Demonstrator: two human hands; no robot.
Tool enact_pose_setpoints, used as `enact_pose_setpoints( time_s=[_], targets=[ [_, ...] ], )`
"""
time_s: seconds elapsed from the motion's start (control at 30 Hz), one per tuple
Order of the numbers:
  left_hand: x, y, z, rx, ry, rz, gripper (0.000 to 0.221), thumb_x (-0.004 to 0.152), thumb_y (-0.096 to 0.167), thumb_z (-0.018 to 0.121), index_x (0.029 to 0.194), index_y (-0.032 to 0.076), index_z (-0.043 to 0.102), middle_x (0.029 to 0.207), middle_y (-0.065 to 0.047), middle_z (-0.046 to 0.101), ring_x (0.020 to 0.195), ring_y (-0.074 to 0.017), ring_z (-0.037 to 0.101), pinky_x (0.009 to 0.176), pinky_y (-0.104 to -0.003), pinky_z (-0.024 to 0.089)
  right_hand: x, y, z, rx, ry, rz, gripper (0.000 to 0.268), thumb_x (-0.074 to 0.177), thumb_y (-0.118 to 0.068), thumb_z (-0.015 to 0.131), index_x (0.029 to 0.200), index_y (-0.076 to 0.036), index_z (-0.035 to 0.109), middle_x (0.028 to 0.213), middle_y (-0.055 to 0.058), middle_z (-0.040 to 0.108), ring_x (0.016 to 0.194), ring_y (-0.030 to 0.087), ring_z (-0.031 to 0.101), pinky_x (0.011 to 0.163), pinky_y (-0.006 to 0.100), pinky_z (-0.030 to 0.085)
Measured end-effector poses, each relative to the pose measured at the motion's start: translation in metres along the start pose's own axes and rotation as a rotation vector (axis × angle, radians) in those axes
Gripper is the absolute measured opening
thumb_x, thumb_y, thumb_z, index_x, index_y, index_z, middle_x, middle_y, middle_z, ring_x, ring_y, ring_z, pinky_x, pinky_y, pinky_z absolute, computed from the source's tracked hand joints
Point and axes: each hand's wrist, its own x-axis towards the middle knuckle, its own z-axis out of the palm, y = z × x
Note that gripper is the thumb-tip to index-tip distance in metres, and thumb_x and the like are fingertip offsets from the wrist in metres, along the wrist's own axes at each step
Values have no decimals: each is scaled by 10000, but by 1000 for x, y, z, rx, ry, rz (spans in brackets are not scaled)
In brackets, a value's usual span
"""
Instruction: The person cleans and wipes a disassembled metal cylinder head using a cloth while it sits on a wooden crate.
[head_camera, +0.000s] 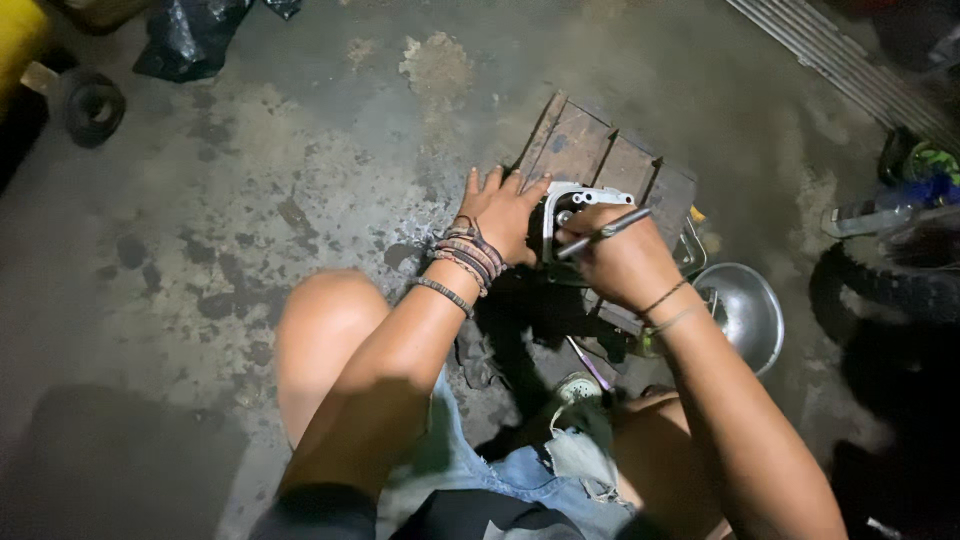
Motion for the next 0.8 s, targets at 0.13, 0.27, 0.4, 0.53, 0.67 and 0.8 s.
enact_pose_setpoints(
  time_s=[0.13,0.27,0.4,0.53,0.67,0.8],
  targets=[
    [-6,0,-8,-17,2,25,1111,654,548,889,1575,232,353,1509,-186,497,1456,-424,361,1198,-648,196,-1,-2,-19,119,-20,82,130,917,-130,677,966,-53,771,883,199,753,938,435,732,813,500,567],
    [-4,1,-1,10,-17,7,1071,698,521,868,1583,251,329,1546,-170,460,1481,-412,324,1205,-653,172,5,3,4,-193,-16,-30,117,868,-149,707,953,-115,780,871,148,756,900,389,744,771,495,605],
    [8,-4,14,14,-26,-8,1089,696,504,875,1593,269,304,1564,-160,442,1486,-411,313,1206,-660,159,6,-4,-3,77,-41,35,159,889,-131,696,1008,-69,782,936,184,771,951,444,734,820,557,586],
    [-3,-3,0,30,-5,11,1086,671,554,874,1574,262,345,1537,-159,472,1459,-401,356,1194,-655,191,4,3,-17,-50,27,47,184,912,-224,721,1038,-102,777,881,148,771,915,420,741,803,540,587],
    [-1,1,7,11,20,34,1060,694,467,877,1583,258,337,1528,-172,482,1438,-423,391,1191,-680,186,-3,10,35,-287,74,-47,100,834,-215,724,875,-139,774,757,87,748,770,362,753,707,476,621],
    [-1,-5,7,-28,21,22,1155,626,625,865,1591,289,327,1535,-157,478,1453,-426,383,1188,-693,177,-36,3,34,-18,130,-126,230,759,-69,724,978,-13,761,819,251,727,836,513,709,730,638,583]
  ],
)
